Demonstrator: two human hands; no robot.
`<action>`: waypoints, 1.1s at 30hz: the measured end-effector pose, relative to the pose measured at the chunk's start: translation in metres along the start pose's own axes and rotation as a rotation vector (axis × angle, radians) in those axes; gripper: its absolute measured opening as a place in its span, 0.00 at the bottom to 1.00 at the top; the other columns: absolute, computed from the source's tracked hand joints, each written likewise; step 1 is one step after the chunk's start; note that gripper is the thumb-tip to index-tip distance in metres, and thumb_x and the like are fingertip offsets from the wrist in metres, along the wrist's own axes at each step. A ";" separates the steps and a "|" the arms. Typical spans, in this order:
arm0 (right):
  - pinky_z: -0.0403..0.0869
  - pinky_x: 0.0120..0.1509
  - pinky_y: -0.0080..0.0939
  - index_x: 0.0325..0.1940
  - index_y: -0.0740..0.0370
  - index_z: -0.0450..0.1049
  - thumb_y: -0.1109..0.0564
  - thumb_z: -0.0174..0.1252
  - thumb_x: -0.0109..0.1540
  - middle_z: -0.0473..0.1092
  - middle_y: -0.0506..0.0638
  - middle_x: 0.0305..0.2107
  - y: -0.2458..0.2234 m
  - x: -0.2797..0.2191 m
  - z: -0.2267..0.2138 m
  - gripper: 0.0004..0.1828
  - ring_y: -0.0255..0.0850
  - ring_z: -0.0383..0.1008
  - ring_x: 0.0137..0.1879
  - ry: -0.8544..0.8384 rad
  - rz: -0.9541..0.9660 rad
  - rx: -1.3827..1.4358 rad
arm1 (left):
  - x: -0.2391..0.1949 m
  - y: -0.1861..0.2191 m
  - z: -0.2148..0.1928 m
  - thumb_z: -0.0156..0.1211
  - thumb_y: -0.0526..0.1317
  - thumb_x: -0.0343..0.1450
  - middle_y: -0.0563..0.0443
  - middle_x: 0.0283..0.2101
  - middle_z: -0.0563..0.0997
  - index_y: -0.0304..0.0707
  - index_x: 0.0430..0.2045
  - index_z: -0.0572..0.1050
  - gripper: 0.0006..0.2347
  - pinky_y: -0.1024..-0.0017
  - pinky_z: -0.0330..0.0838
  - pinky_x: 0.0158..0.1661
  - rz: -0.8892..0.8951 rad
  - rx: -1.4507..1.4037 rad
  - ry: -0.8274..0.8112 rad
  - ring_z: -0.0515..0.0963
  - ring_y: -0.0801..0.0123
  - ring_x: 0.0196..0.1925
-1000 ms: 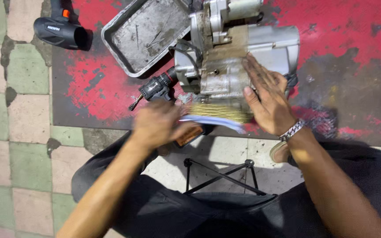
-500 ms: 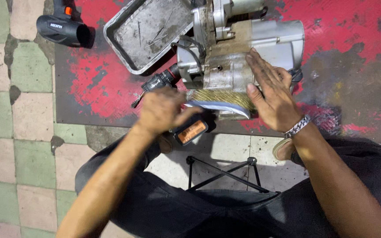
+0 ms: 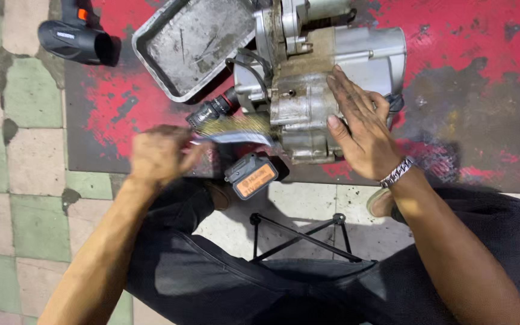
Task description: The person scrubs a motorcycle engine block with a wire brush, focusing on the cylinder head and side casing. They then connect an air hose to a blow gun and use compressed air to remove debris from the engine crevices. The person continues to scrub and blow air on the engine components.
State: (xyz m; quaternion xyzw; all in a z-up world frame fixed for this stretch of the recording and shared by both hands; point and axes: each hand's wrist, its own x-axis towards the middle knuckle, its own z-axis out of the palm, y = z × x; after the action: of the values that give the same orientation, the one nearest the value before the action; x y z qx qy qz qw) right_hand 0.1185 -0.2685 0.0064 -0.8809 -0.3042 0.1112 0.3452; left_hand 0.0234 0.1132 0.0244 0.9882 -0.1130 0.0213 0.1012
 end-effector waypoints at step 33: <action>0.42 0.78 0.55 0.80 0.64 0.49 0.38 0.32 0.73 0.46 0.63 0.78 0.002 0.004 0.002 0.37 0.54 0.47 0.82 0.018 -0.016 0.000 | -0.050 0.215 0.128 0.47 0.46 0.78 0.35 0.18 0.73 0.29 0.31 0.77 0.16 0.55 0.65 0.27 -0.889 -0.798 0.165 0.76 0.45 0.21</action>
State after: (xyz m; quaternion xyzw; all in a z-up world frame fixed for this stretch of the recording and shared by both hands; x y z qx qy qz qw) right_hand 0.1217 -0.2663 0.0032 -0.8794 -0.3080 0.1006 0.3487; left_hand -0.0721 -0.1072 -0.0621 0.8215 0.3198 0.0095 0.4720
